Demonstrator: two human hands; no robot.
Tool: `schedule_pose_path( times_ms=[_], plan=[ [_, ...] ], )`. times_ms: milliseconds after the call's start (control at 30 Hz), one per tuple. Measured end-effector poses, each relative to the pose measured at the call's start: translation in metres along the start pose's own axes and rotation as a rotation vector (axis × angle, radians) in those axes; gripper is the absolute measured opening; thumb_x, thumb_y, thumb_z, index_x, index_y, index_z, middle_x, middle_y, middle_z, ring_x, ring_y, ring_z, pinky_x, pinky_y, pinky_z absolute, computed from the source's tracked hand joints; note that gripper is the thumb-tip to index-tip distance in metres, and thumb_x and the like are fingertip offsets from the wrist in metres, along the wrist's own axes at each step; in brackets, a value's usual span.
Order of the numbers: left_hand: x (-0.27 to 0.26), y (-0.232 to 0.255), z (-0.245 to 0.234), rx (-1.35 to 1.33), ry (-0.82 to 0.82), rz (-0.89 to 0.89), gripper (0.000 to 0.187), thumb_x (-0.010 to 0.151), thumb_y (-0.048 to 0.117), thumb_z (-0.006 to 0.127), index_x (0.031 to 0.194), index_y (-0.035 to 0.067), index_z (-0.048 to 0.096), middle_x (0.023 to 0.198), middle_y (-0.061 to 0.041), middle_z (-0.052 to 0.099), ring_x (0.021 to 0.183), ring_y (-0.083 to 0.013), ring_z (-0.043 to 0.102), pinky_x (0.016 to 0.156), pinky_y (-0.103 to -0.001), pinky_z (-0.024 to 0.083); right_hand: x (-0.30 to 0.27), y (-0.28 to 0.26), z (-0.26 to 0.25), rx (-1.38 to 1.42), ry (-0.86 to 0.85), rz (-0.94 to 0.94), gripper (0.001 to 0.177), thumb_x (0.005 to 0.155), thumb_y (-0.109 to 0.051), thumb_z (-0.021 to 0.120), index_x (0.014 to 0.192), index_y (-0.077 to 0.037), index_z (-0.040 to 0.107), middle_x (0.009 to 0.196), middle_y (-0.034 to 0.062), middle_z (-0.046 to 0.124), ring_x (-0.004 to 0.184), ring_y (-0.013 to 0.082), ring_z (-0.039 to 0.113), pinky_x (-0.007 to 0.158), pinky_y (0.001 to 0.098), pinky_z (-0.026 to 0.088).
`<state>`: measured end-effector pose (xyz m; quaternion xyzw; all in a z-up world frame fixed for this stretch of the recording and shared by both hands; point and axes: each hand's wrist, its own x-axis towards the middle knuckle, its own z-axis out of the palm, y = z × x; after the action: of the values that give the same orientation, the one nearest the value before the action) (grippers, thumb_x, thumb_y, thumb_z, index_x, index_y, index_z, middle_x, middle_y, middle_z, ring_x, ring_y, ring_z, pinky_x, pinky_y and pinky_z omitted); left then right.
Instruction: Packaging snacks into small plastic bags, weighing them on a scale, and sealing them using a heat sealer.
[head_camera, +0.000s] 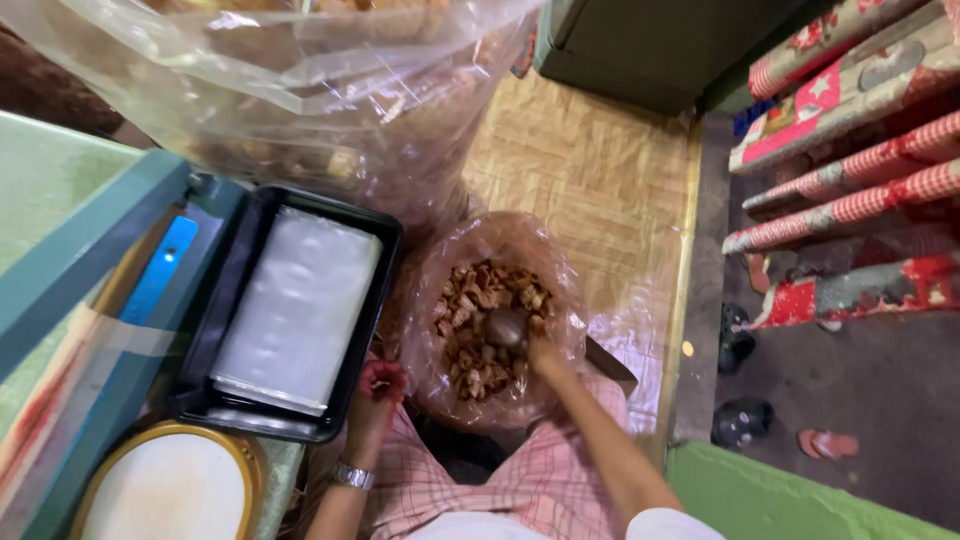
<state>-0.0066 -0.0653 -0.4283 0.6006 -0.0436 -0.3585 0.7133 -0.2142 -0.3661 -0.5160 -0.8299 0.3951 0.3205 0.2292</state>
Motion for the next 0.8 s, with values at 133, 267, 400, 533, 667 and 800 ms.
schedule_pose_path(
  times_ms=[133, 267, 400, 533, 667, 800],
  plan=[
    [-0.007, 0.027, 0.011, -0.227, -0.095, -0.085, 0.018, 0.082, -0.006, 0.065, 0.099, 0.0, 0.063, 0.085, -0.013, 0.068, 0.062, -0.0171, 0.057, 0.056, -0.026, 0.048, -0.042, -0.009, -0.059, -0.146, 0.307, 0.019, 0.044, 0.1, -0.026, 0.032, 0.113, 0.011, 0.053, 0.135, 0.0351, 0.025, 0.063, 0.0229, 0.042, 0.057, 0.0314, 0.043],
    [-0.019, 0.062, 0.034, -0.096, -0.052, -0.133, 0.02, 0.084, 0.0, 0.067, 0.104, -0.004, 0.066, 0.089, -0.013, 0.069, 0.072, -0.0213, 0.069, 0.065, -0.028, 0.059, -0.129, -0.089, -0.121, -0.434, -0.007, -0.008, 0.02, 0.098, -0.017, 0.052, 0.112, -0.012, 0.066, 0.084, 0.0069, 0.072, 0.089, 0.0195, 0.069, 0.117, 0.06, -0.019],
    [-0.027, 0.065, 0.048, -0.057, 0.067, -0.121, 0.012, 0.087, 0.002, 0.068, 0.099, -0.001, 0.067, 0.081, -0.018, 0.067, 0.068, -0.0321, 0.072, 0.063, -0.042, 0.063, 0.002, -0.003, 0.04, -0.557, 0.46, -0.121, 0.035, 0.086, -0.011, 0.048, 0.104, -0.029, 0.071, 0.065, 0.0005, 0.07, 0.067, 0.0213, 0.071, 0.081, 0.0524, 0.04],
    [-0.02, 0.046, 0.034, 0.073, 0.065, -0.092, 0.012, 0.084, 0.008, 0.073, 0.094, 0.005, 0.068, 0.076, -0.007, 0.063, 0.055, -0.0144, 0.06, 0.047, -0.023, 0.053, -0.041, 0.0, -0.021, -0.36, 0.455, -0.186, 0.021, 0.077, -0.005, 0.053, 0.075, -0.007, 0.074, 0.06, 0.0128, 0.068, 0.058, 0.0324, 0.069, 0.055, 0.0539, 0.05],
    [-0.027, 0.045, 0.036, 0.178, 0.01, -0.103, 0.013, 0.078, 0.013, 0.079, 0.088, 0.01, 0.072, 0.069, -0.003, 0.065, 0.047, -0.0072, 0.053, 0.042, -0.018, 0.046, 0.025, 0.027, 0.058, -0.525, 0.557, -0.199, 0.02, 0.073, -0.002, 0.056, 0.069, -0.009, 0.075, 0.059, 0.0097, 0.068, 0.057, 0.0258, 0.07, 0.047, 0.041, 0.052],
    [-0.036, 0.071, 0.052, 0.235, -0.071, -0.075, 0.009, 0.076, 0.007, 0.079, 0.085, 0.007, 0.075, 0.062, -0.007, 0.064, 0.038, -0.0103, 0.052, 0.036, -0.021, 0.045, -0.041, -0.044, -0.012, -0.476, 0.532, -0.248, 0.022, 0.074, -0.005, 0.056, 0.065, -0.012, 0.074, 0.056, 0.0079, 0.067, 0.055, 0.0236, 0.07, 0.043, 0.0397, 0.051]
  ],
)
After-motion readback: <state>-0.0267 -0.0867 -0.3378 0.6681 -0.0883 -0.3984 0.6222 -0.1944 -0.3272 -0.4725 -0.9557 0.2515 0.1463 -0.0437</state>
